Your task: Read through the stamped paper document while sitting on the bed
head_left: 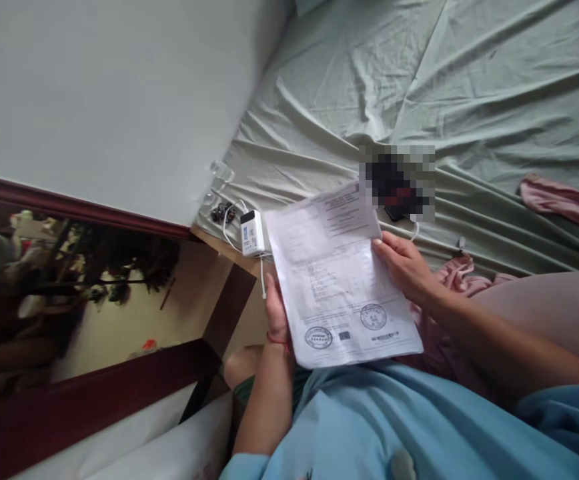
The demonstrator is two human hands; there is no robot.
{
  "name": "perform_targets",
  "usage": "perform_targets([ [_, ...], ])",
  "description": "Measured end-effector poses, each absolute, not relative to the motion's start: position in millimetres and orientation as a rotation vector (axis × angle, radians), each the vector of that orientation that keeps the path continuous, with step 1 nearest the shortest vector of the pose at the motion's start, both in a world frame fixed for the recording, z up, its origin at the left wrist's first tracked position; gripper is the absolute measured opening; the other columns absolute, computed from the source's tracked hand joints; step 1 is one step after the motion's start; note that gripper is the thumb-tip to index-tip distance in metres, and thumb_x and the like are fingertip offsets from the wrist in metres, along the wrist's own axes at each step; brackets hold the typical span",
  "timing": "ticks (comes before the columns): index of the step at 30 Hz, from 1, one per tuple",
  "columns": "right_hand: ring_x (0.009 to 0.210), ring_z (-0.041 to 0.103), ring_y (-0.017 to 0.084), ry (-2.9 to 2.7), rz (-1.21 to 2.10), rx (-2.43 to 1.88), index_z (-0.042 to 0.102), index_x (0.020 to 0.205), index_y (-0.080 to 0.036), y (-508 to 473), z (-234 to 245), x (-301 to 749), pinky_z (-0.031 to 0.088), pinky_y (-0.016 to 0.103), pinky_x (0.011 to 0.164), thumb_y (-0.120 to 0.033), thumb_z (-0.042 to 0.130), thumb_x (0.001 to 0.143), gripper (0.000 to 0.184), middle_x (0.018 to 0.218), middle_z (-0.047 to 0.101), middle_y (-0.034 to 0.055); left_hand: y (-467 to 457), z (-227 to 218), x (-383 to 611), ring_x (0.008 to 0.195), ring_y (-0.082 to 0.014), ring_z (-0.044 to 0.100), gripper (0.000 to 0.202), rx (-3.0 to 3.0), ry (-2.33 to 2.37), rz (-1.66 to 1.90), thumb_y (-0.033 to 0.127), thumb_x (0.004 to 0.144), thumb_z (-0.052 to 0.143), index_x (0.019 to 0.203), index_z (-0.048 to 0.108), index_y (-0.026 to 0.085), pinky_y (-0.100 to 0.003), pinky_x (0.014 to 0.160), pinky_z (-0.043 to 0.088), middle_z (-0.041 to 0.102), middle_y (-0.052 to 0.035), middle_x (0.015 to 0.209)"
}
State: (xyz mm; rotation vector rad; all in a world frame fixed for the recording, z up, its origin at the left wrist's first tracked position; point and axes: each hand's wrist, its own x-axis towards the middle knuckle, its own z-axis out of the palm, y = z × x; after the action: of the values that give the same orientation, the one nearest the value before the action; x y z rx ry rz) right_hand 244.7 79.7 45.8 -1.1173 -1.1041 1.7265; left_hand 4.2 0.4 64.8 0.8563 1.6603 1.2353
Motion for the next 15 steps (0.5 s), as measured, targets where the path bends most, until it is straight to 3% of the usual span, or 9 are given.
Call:
perform_targets([
  [3,0.072,0.052,0.018,-1.285,1.613,-1.176,0.058,0.086,-0.021,80.1,40.3,243.5,0.042,0.029,0.062,-0.047,0.047,0.091,0.029,0.078,0.059,0.0038,-6.3,56.6,18.2,0.116,-0.0315,0.064,0.078,0.549,1.49,1.311,0.074,0.094,0.032,0.128,0.065,0.012,-0.045,0.095,0.054,0.071,-0.0168,0.111],
  [7,0.07,0.049,0.017,-1.392,1.514,-1.223,0.051,0.081,-0.022,81.5,36.6,243.2,0.039,0.028,0.061,-0.046,0.043,0.092,0.027,0.075,0.054,0.0026,-11.6,37.0,13.0,0.112,-0.0269,0.066,0.052,0.62,1.591,1.292,0.055,0.084,0.069,0.117,0.067,0.015,-0.039,0.096,0.053,0.07,-0.0115,0.116],
  [11,0.066,0.045,0.016,-1.43,1.439,-1.302,0.043,0.074,-0.023,81.8,33.4,241.2,0.037,0.028,0.06,-0.045,0.042,0.092,0.029,0.07,0.049,0.0006,-12.0,26.1,1.1,0.107,-0.0222,0.066,0.041,0.904,1.745,1.237,0.053,0.091,0.061,0.111,0.067,0.018,-0.034,0.095,0.053,0.07,-0.0076,0.111],
  [15,0.063,0.044,0.015,-1.457,1.349,-1.328,0.049,0.079,-0.022,80.6,31.5,239.6,0.034,0.028,0.059,-0.047,0.045,0.093,0.028,0.068,0.05,-0.0008,-10.2,21.9,-2.1,0.093,-0.0199,0.066,0.039,0.815,1.77,1.341,0.052,0.09,0.062,0.106,0.065,0.016,-0.031,0.087,0.053,0.07,-0.006,0.1],
])
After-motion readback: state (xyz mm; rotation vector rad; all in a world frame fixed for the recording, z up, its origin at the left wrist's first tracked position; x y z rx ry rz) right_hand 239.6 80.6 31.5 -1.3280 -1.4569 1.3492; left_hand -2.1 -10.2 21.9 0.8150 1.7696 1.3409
